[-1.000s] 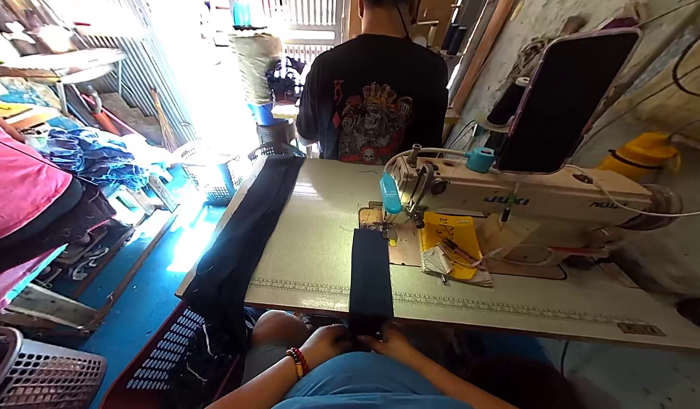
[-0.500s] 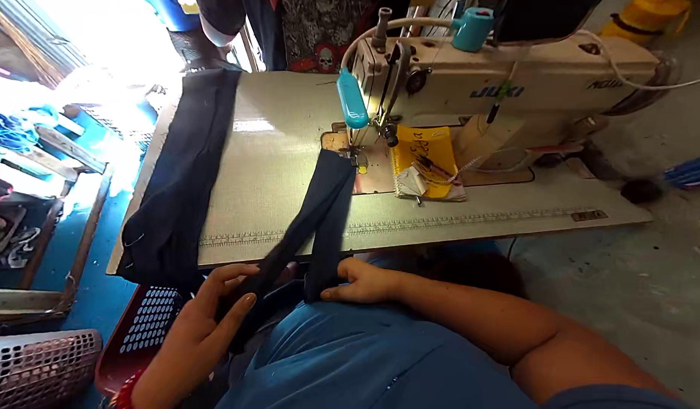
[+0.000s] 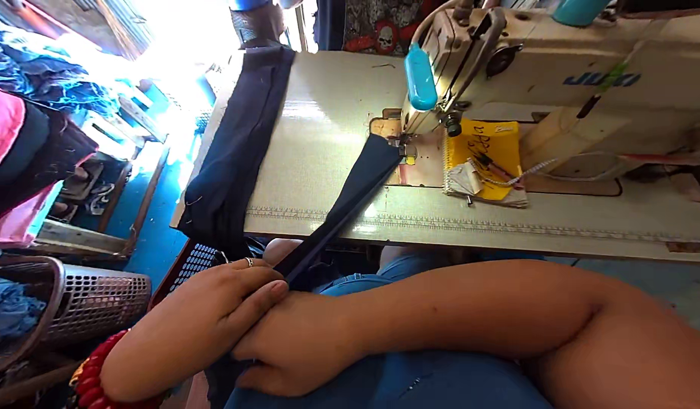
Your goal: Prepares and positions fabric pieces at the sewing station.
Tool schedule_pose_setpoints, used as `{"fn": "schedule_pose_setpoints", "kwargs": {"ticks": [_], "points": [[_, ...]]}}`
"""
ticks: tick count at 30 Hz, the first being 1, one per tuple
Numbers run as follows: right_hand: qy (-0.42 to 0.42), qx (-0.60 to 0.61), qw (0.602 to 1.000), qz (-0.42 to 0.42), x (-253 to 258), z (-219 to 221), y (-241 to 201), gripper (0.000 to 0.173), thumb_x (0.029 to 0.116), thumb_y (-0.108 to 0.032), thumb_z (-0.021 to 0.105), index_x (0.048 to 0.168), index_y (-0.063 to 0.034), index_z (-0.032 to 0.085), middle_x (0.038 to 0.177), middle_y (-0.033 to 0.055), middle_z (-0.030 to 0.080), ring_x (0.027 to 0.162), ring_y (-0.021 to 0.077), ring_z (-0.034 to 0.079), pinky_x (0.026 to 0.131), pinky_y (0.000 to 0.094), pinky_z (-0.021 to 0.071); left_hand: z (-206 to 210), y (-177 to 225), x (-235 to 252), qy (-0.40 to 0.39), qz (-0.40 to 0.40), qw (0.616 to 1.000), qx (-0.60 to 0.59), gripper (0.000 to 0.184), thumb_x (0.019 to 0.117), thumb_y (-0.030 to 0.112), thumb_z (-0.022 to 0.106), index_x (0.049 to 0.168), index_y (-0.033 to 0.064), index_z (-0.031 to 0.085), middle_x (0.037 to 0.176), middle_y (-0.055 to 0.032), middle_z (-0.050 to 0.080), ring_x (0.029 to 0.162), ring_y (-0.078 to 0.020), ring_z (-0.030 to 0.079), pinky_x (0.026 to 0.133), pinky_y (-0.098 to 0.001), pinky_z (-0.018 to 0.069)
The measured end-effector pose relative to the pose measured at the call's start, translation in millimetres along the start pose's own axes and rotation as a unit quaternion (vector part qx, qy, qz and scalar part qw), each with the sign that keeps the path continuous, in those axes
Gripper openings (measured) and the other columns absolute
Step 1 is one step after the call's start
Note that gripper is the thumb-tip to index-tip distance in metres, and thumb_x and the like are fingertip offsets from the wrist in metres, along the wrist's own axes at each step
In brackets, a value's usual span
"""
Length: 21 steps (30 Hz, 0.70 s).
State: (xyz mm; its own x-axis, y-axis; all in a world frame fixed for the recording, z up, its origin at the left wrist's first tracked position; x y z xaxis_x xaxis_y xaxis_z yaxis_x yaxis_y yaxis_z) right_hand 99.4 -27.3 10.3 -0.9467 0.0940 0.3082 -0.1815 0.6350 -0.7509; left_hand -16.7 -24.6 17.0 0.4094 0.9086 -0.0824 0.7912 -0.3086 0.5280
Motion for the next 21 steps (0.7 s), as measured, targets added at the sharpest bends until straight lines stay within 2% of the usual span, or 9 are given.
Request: {"fn": "schedule_pose_setpoints", "kwargs": {"ticks": [2, 3, 5, 7, 10, 15, 17, 19, 21], "points": [[-0.001, 0.025, 1.0, -0.009, 7.4, 9.9, 1.9, 0.021, 0.0958, -0.014, 0.066, 0.106, 0.0034, 0.073, 0.093, 0.0169, 0.073, 0.094, 0.0283, 0.072, 0.085, 0.0451, 0.0552, -2.0, -0.5, 2.5, -0.021, -0.026, 0.999, 0.02, 0.06, 0.1048, 0.059, 0.035, 0.101, 0.0145, 0.075, 0.096, -0.0026, 0.073, 0.094, -0.0172, 0.069, 0.079, -0.0451, 0.0553], [-0.013, 0.052, 0.999, -0.005, 8.3, 13.9, 5.0, 0.022, 0.0971, -0.014, 0.065, 0.108, 0.0049, 0.072, 0.095, 0.0182, 0.073, 0.094, 0.0287, 0.071, 0.086, 0.0449, 0.0548, -0.2, -1.3, 4.1, -0.015, -0.027, 0.999, 0.028, 0.054, 0.104, 0.055, 0.04, 0.097, 0.0136, 0.074, 0.091, -0.0028, 0.071, 0.088, -0.0175, 0.068, 0.075, -0.044, 0.0549], [-0.023, 0.096, 0.995, -0.009, 2.6, 16.5, 13.3, 0.022, 0.0993, -0.014, 0.063, 0.102, 0.0064, 0.07, 0.088, 0.0185, 0.071, 0.087, 0.0281, 0.07, 0.079, 0.043, 0.0548, 6.6, -2.3, 5.1, 0.015, -0.021, 0.999, 0.041, 0.039, 0.1013, 0.04, 0.049, 0.09, 0.0113, 0.073, 0.085, -0.0044, 0.069, 0.081, -0.0196, 0.067, 0.069, -0.0426, 0.055], [-0.035, 0.113, 0.993, -0.015, -11.1, 10.6, 23.5, 0.022, 0.102, -0.015, 0.059, 0.099, 0.0052, 0.069, 0.086, 0.0176, 0.069, 0.085, 0.0274, 0.069, 0.077, 0.0424, 0.0546, 12.1, -4.4, 1.1, 0.036, -0.032, 0.998, 0.032, 0.034, 0.0991, 0.036, 0.053, 0.09, 0.0092, 0.072, 0.088, -0.0068, 0.07, 0.083, -0.0213, 0.068, 0.072, -0.0429, 0.0562], [-0.046, 0.116, 0.992, 0.015, -42.5, -5.6, 38.7, 0.027, 0.1036, -0.015, 0.057, 0.118, 0.0017, 0.071, 0.109, 0.0164, 0.073, 0.107, 0.0259, 0.069, 0.097, 0.0419, 0.0536, 25.1, -13.4, -5.7, 0.058, -0.06, 0.996, -0.025, 0.033, 0.096, 0.037, 0.054, 0.089, 0.0094, 0.07, 0.088, -0.0059, 0.068, 0.084, -0.0166, 0.066, 0.073, -0.036, 0.0537], [0.132, -0.077, 0.985, 0.081, -86.8, -48.0, 58.3, 0.02, 0.1024, -0.015, 0.057, 0.106, -0.0071, 0.075, 0.095, 0.0064, 0.074, 0.091, 0.0153, 0.07, 0.084, 0.0334, 0.0565, 48.8, -21.0, -6.8, 0.055, -0.077, 0.993, -0.064, 0.027, 0.0911, 0.037, 0.06, 0.091, 0.0108, 0.066, 0.086, -0.0041, 0.063, 0.082, -0.0146, 0.062, 0.071, -0.0322, 0.0511], [0.194, -0.139, 0.966, 0.098, -93.2, -61.4, 64.3, 0.021, 0.1017, -0.014, 0.058, 0.106, -0.0074, 0.076, 0.091, 0.0041, 0.073, 0.085, 0.0111, 0.067, 0.079, 0.0287, 0.0563, 56.7, -19.9, -6.7, 0.034, -0.089, 0.994, -0.047, 0.032, 0.0899, 0.041, 0.066, 0.089, 0.0093, 0.063, 0.083, -0.006, 0.061, 0.077, -0.019, 0.061, 0.067, -0.0371, 0.0514], [0.229, -0.167, 0.954, 0.096, -96.2, -68.9, 66.3, 0.02, 0.1001, -0.013, 0.059, 0.105, -0.0073, 0.078, 0.09, 0.0023, 0.072, 0.085, 0.0082, 0.066, 0.078, 0.0251, 0.0554, 61.9, -19.6, -7.1, 0.034, -0.092, 0.995, -0.005, 0.039, 0.0886, 0.047, 0.069, 0.085, 0.0089, 0.062, 0.078, -0.0067, 0.059, 0.071, -0.0223, 0.061, 0.06, -0.0408, 0.0512], [0.242, -0.18, 0.949, 0.093, -98.5, -70.5, 67.5, 0.019, 0.0992, -0.012, 0.06, 0.104, -0.0069, 0.078, 0.089, 0.0022, 0.071, 0.085, 0.0084, 0.066, 0.079, 0.0247, 0.055, 63.7, -20.5, -8.9, 0.081, -0.079, 0.993, 0.044, 0.036, 0.088, 0.044, 0.068, 0.081, 0.0094, 0.062, 0.075, -0.0068, 0.059, 0.065, -0.0233, 0.061, 0.053, -0.0411, 0.0503]]}}
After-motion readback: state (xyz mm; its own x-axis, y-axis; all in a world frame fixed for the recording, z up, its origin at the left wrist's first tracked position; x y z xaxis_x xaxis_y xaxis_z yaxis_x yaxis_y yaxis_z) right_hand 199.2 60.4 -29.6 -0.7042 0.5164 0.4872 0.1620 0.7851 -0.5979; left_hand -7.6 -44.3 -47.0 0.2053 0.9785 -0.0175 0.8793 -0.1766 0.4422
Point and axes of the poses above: each hand's wrist, its own x-axis towards the middle knuckle, its own z-axis out of the palm, y = z × x, the point moved 5 cm from there along x, towards the middle knuckle
